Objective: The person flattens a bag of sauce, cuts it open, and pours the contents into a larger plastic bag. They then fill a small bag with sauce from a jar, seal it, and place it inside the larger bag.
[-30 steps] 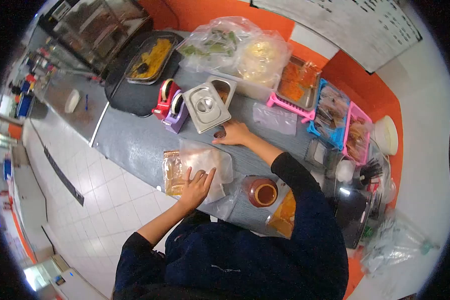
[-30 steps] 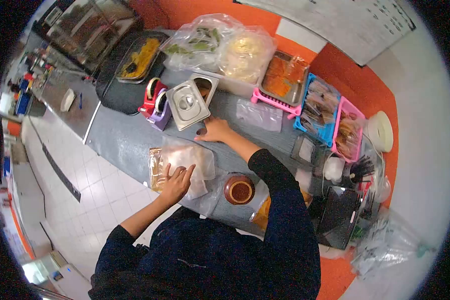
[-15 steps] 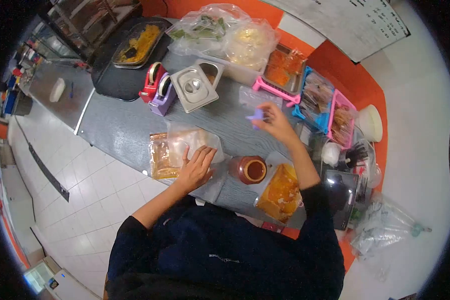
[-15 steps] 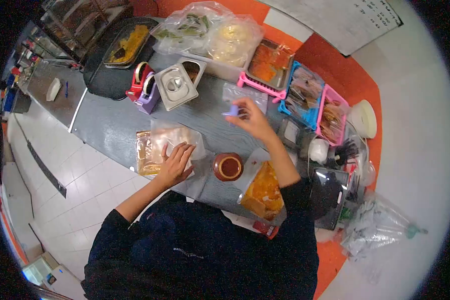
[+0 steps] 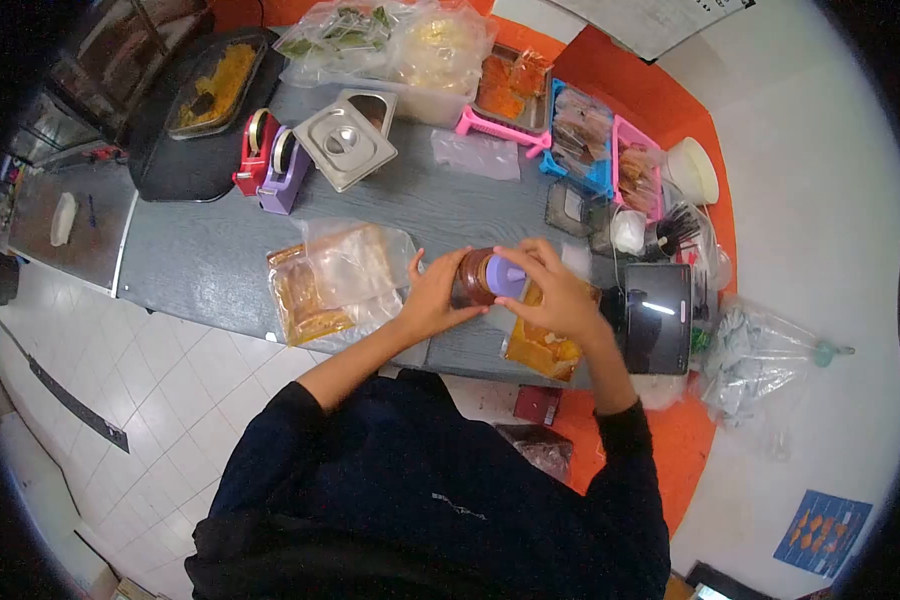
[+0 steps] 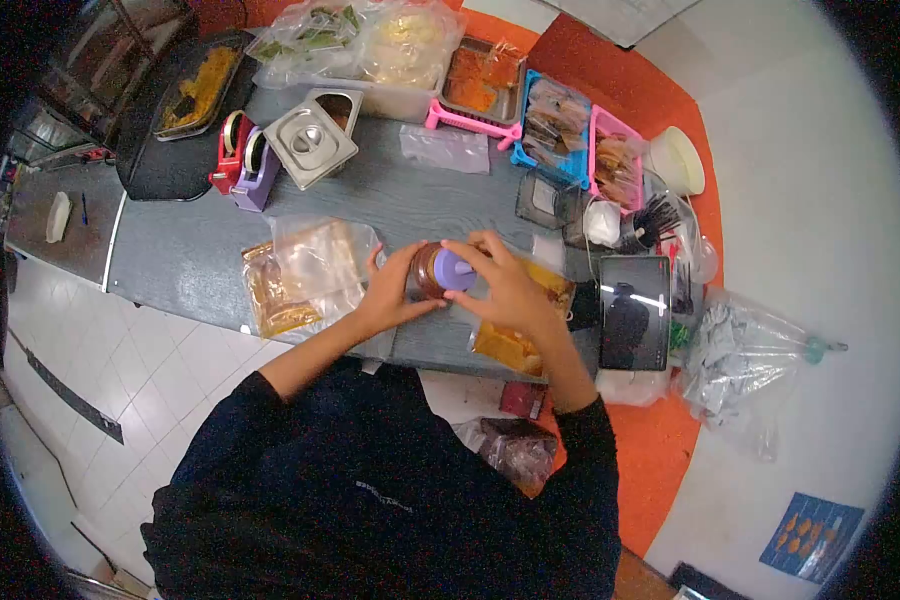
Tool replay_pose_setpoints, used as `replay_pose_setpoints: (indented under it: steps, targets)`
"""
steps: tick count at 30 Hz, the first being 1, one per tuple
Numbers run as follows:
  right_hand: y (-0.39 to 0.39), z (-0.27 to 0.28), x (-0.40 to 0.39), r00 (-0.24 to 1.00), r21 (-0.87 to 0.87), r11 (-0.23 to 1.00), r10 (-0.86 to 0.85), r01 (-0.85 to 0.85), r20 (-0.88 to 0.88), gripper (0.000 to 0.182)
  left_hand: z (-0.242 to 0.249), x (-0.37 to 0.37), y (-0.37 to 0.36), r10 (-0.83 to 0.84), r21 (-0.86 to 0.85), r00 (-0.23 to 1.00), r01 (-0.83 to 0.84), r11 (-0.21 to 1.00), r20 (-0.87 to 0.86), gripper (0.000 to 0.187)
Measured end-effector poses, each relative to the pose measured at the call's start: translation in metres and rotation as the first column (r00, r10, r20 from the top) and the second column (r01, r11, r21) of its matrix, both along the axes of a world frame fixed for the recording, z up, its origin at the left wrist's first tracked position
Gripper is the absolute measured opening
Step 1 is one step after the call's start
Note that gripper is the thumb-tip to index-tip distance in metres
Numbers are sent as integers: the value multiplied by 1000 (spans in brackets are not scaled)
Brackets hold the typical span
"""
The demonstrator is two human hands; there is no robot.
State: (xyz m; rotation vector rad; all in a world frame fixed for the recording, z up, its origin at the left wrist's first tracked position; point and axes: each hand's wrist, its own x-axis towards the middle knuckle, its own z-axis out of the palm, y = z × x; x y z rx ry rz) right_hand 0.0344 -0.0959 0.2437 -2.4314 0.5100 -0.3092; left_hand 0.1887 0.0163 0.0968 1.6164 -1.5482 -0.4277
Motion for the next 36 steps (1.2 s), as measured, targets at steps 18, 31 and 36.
replay_pose_setpoints:
  steps: [18, 31, 36]
  targets:
    - [16, 26, 42, 901, -222, 966, 26, -135, -433, 60, -7, 5, 4, -14, -69, 997, 8, 998, -80, 87]
    - [11, 6, 58, 599, -342, 902, -432, 264, -674, 62, -11, 2, 3, 6, -126, 999, -13, 992, -50, 85]
    - [10, 15, 39, 930, -239, 970, -46, -46, -365, 62, -12, 2, 2, -4, -90, 998, -1, 996, -66, 87]
